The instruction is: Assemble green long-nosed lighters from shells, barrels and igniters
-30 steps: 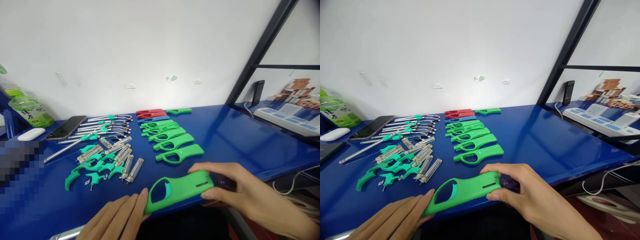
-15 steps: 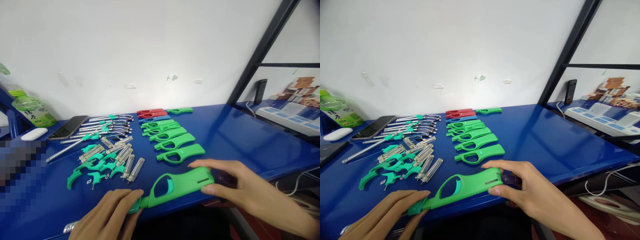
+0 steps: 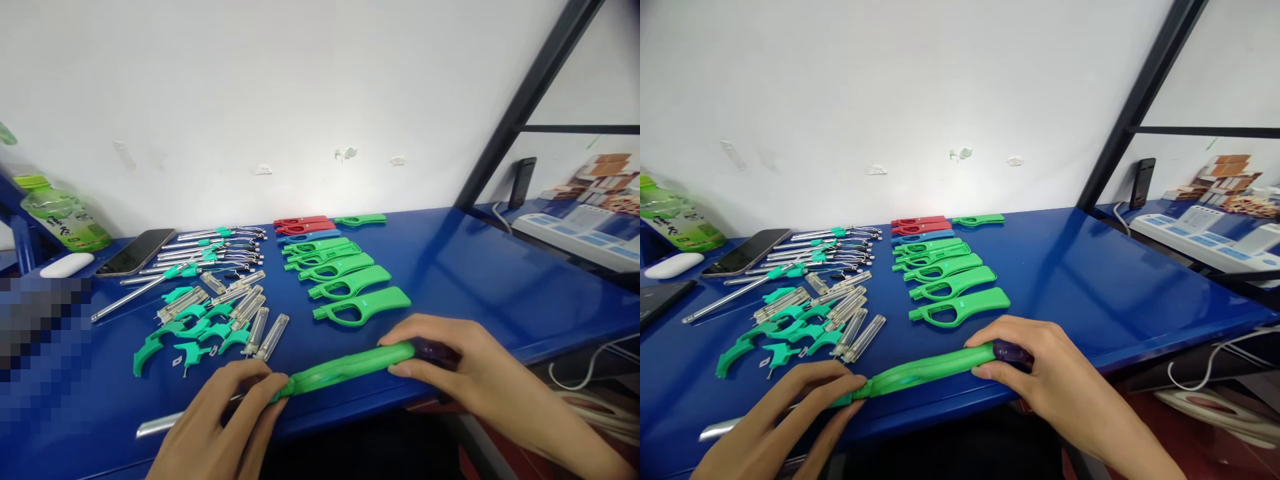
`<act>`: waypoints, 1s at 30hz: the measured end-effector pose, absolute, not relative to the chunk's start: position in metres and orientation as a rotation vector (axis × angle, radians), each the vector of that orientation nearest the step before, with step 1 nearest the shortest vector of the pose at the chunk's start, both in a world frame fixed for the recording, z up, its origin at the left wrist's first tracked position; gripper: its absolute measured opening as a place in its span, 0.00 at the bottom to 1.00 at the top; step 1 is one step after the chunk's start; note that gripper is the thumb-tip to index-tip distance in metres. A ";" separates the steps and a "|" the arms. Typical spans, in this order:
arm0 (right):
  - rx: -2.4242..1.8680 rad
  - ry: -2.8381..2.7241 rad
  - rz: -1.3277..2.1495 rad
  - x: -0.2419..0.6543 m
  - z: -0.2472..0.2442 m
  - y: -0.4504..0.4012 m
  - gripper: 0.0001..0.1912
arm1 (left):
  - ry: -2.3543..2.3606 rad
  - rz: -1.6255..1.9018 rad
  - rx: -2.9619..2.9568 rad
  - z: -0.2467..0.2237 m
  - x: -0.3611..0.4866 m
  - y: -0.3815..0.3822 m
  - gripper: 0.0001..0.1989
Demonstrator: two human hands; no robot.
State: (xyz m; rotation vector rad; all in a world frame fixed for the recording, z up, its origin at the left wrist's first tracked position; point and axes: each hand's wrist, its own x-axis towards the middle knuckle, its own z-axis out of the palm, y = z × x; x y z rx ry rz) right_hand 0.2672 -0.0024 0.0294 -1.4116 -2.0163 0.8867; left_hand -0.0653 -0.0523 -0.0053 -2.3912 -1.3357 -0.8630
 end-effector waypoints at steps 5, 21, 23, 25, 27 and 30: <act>-1.259 -2.084 0.659 0.262 0.024 -0.002 0.06 | -1.224 -0.732 -2.423 -0.005 -0.065 -0.049 0.16; -0.885 -2.337 0.335 0.273 0.003 -0.001 0.30 | -1.017 -0.667 -2.488 -0.008 -0.073 -0.041 0.19; -0.894 -2.337 0.318 0.272 0.003 -0.001 0.30 | -1.065 -0.643 -2.492 -0.007 -0.072 -0.043 0.19; -0.903 -2.336 0.316 0.271 0.003 -0.001 0.31 | -1.113 -0.618 -2.495 -0.008 -0.070 -0.044 0.21; -0.911 -2.337 0.318 0.271 0.002 -0.001 0.32 | -1.118 -0.596 -2.497 -0.010 -0.069 -0.044 0.22; -0.918 -2.332 0.325 0.269 0.000 0.000 0.32 | -1.126 -0.550 -2.505 -0.015 -0.069 -0.042 0.22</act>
